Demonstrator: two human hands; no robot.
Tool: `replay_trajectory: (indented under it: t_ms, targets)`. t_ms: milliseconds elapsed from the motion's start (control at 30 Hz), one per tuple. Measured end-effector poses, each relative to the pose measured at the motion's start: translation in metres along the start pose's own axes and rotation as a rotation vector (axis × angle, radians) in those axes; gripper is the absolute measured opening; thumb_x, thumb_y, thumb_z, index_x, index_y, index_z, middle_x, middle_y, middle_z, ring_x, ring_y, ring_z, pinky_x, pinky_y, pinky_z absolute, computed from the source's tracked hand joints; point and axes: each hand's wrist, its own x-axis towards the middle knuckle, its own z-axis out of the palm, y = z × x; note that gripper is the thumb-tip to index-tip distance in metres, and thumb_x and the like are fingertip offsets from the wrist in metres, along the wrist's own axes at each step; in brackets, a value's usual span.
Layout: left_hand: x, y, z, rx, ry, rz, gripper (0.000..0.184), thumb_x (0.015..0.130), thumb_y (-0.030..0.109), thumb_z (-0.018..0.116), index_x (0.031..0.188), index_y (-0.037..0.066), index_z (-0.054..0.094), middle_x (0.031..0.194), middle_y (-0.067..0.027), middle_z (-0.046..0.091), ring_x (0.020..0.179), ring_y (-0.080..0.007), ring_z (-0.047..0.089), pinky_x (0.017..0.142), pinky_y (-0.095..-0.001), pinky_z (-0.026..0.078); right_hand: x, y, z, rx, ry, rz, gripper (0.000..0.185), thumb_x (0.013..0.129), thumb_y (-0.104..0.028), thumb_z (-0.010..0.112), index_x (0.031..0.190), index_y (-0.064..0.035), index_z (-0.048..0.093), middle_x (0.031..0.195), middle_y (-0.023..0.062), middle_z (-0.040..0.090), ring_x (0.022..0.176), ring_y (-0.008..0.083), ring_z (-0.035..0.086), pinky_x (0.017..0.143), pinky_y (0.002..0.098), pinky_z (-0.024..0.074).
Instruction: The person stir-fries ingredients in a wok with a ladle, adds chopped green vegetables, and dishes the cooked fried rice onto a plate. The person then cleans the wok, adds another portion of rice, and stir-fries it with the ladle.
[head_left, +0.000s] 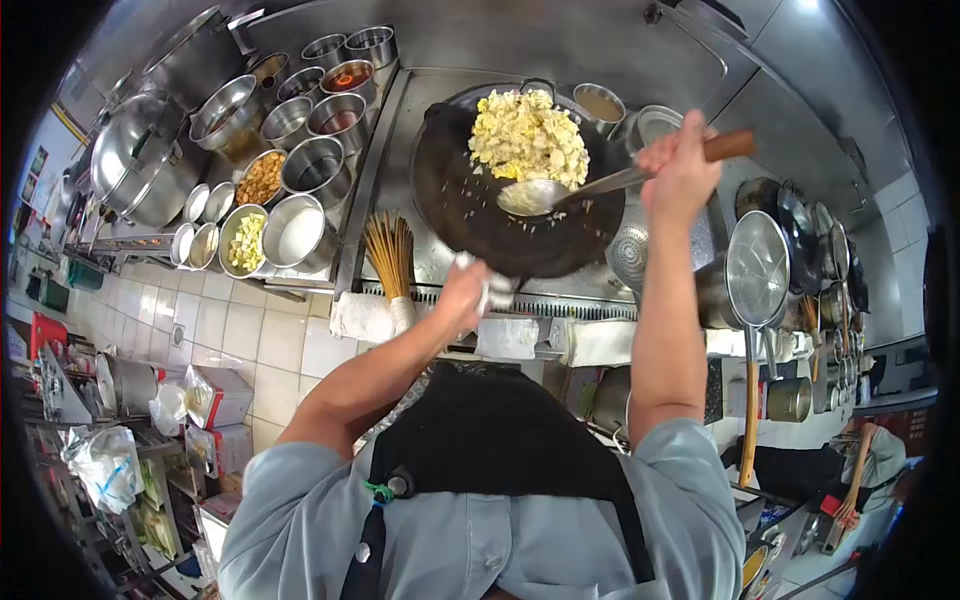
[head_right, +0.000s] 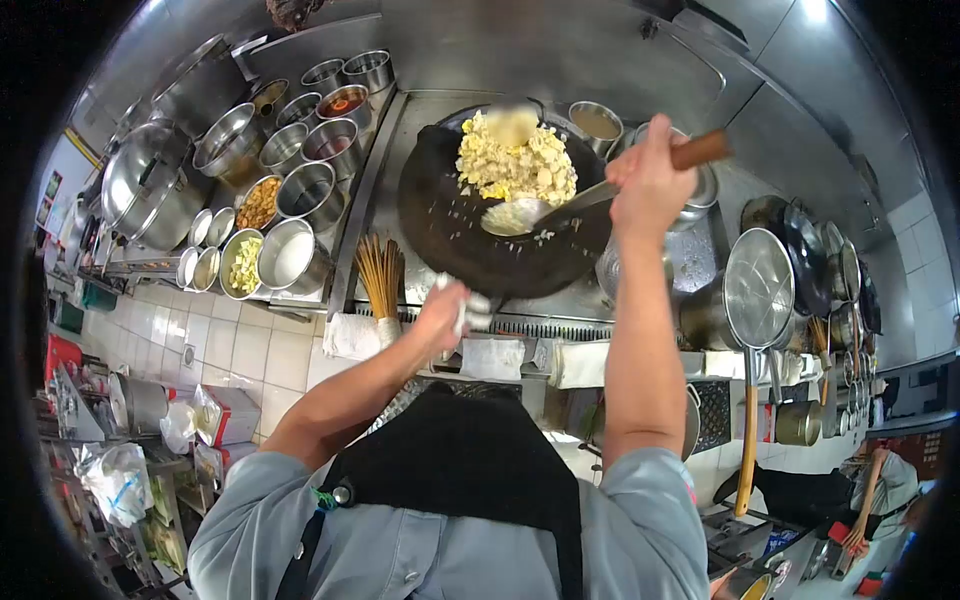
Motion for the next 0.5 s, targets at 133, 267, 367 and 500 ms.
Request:
replay_trajectory:
  t_ms: [133, 267, 367, 500]
  targets:
    - [0.077, 0.015, 0.012, 0.001, 0.006, -0.058, 0.014, 0.090, 0.018, 0.058, 0.103, 0.016, 0.054, 0.084, -0.0054, 0.056, 0.063, -0.0203, 0.056, 0.040, -0.0319, 0.037, 0.002, -0.065, 0.018, -0.072, -0.100, -0.129, 0.036, 0.103, -0.025, 0.066, 0.079, -0.0085, 0.045, 0.057, 0.0007, 0.043, 0.046, 0.0104, 0.041, 0.045, 0.0314, 0.0357]
    - [0.096, 0.003, 0.019, 0.053, 0.053, -0.100, 0.023, 0.097, 0.036, 0.063, 0.109, 0.018, 0.054, 0.085, -0.0036, 0.056, 0.066, -0.0188, 0.054, 0.046, -0.0323, 0.039, 0.020, -0.014, -0.011, -0.137, -0.047, -0.277, 0.034, 0.103, -0.020, 0.065, 0.079, -0.0079, 0.045, 0.058, -0.0001, 0.044, 0.045, 0.0111, 0.041, 0.046, 0.0315, 0.0374]
    - [0.065, 0.018, 0.034, 0.166, 0.273, -0.204, 0.038, 0.098, 0.054, 0.062, 0.113, 0.020, 0.055, 0.085, 0.0002, 0.059, 0.073, -0.0166, 0.058, 0.053, -0.0338, 0.041, 0.024, 0.108, -0.039, -0.095, -0.082, -0.053, 0.033, 0.104, -0.019, 0.063, 0.079, -0.0075, 0.045, 0.058, 0.0002, 0.046, 0.045, 0.0113, 0.042, 0.045, 0.0302, 0.0382]
    - [0.032, 0.009, -0.005, 0.084, -0.022, -0.223, 0.055, 0.097, 0.058, 0.064, 0.133, 0.018, 0.054, 0.099, -0.0009, 0.068, 0.079, -0.0182, 0.066, 0.060, -0.0356, 0.049, 0.048, 0.052, 0.012, -0.031, -0.110, 0.049, 0.034, 0.103, -0.018, 0.063, 0.078, -0.0081, 0.043, 0.057, 0.0002, 0.044, 0.045, 0.0116, 0.041, 0.044, 0.0296, 0.0364]
